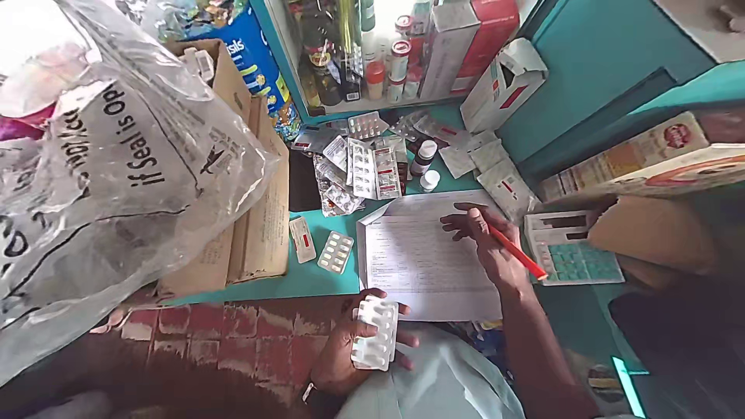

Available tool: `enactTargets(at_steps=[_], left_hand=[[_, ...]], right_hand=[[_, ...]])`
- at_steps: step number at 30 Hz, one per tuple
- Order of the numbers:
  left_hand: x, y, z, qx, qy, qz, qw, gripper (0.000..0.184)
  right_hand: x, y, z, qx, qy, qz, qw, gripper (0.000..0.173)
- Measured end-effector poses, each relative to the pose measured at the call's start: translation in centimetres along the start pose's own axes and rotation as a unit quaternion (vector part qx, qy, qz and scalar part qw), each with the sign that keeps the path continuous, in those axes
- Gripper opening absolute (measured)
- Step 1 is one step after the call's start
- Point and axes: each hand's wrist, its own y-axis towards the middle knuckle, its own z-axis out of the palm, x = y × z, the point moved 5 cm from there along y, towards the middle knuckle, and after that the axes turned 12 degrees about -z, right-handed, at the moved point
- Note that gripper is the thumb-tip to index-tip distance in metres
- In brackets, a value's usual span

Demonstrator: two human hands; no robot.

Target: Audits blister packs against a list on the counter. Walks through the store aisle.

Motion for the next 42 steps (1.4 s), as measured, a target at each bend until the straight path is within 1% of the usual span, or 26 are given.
enactTargets(at_steps=[2, 5, 6, 8, 9, 11, 13, 15, 16, 18, 19, 21, 24, 25, 27, 29, 30, 33, 35, 39, 42], left_hand=[[0.0, -0.4, -0.4, -0.004, 0.014, 0.033, 0.999, 0.038], [-0.2, -0.8, -1.3, -0.012, 0.004, 0.092, 0.996, 0.029], [-0.3, -0.9, -1.5, -0.024, -0.011, 0.108, 0.994, 0.025], [-0.4, -1.6, -1.5, -0.058, -0.026, 0.148, 0.987, 0.022], [-0.4, -2.2, -1.5, -0.078, -0.018, 0.173, 0.982, 0.024], [-1.1, -3.7, -1.4, -0.125, 0.012, 0.234, 0.964, 0.031], [-1.2, -5.9, -1.4, -0.158, 0.036, 0.285, 0.945, 0.043], [-1.1, -8.8, -1.4, -0.170, 0.025, 0.314, 0.934, 0.048], [-1.2, -10.3, -1.5, -0.188, 0.024, 0.331, 0.925, 0.049], [-1.0, -13.9, -1.8, -0.230, 0.055, 0.367, 0.900, 0.050], [-0.8, -15.9, -2.2, -0.246, 0.065, 0.387, 0.886, 0.050], [-0.6, -20.4, -3.3, -0.264, 0.057, 0.427, 0.863, 0.051], [-0.4, -29.0, -4.8, -0.291, 0.026, 0.487, 0.823, 0.053], [-0.2, -32.2, -5.4, -0.299, 0.026, 0.512, 0.805, 0.054], [1.1, -38.3, -7.0, -0.322, 0.015, 0.554, 0.768, 0.053], [3.1, -43.5, -8.3, -0.358, -0.039, 0.586, 0.726, 0.050], [3.9, -45.7, -8.7, -0.372, -0.079, 0.596, 0.707, 0.048], [5.7, -50.5, -9.8, -0.370, -0.178, 0.624, 0.665, 0.039], [6.1, -52.9, -10.9, -0.358, -0.199, 0.645, 0.645, 0.038], [5.0, -58.3, -13.5, -0.347, -0.199, 0.688, 0.606, 0.051], [3.8, -62.3, -15.9, -0.349, -0.206, 0.709, 0.576, 0.050]], right_hand=[[0.2, 0.2, 0.5, 0.027, -0.002, 0.000, 1.000, 0.038], [0.7, 0.0, 1.6, 0.066, -0.028, -0.020, 0.997, 0.037], [1.2, -0.2, 2.3, 0.073, -0.021, -0.030, 0.997, 0.036], [3.1, -0.9, 4.1, 0.091, 0.043, -0.056, 0.993, 0.032], [4.3, -1.4, 5.4, 0.108, 0.084, -0.066, 0.988, 0.030], [6.7, -2.3, 8.7, 0.170, 0.147, -0.082, 0.971, 0.028], [8.5, -4.2, 12.3, 0.254, 0.175, -0.078, 0.948, 0.024], [9.8, -7.0, 16.3, 0.340, 0.170, -0.069, 0.922, 0.027], [10.5, -8.4, 18.5, 0.376, 0.155, -0.073, 0.911, 0.033], [11.7, -11.1, 22.9, 0.417, 0.121, -0.089, 0.896, 0.048], [12.2, -12.4, 25.2, 0.426, 0.116, -0.091, 0.893, 0.049], [13.2, -14.7, 29.8, 0.429, 0.151, -0.075, 0.888, 0.043], [14.5, -17.7, 37.2, 0.422, 0.212, -0.036, 0.881, 0.040], [14.7, -18.6, 40.0, 0.432, 0.232, -0.023, 0.871, 0.041], [15.1, -21.2, 45.7, 0.469, 0.273, 0.019, 0.840, 0.041], [16.3, -23.7, 50.9, 0.524, 0.287, 0.035, 0.801, 0.040], [17.4, -24.7, 53.4, 0.550, 0.290, 0.025, 0.783, 0.040], [20.6, -27.6, 59.8, 0.597, 0.294, -0.006, 0.747, 0.038], [21.7, -29.5, 63.4, 0.614, 0.289, -0.008, 0.735, 0.037], [23.1, -32.2, 69.7, 0.610, 0.272, -0.005, 0.744, 0.031], [23.4, -33.4, 74.9, 0.611, 0.276, -0.002, 0.742, 0.028]])
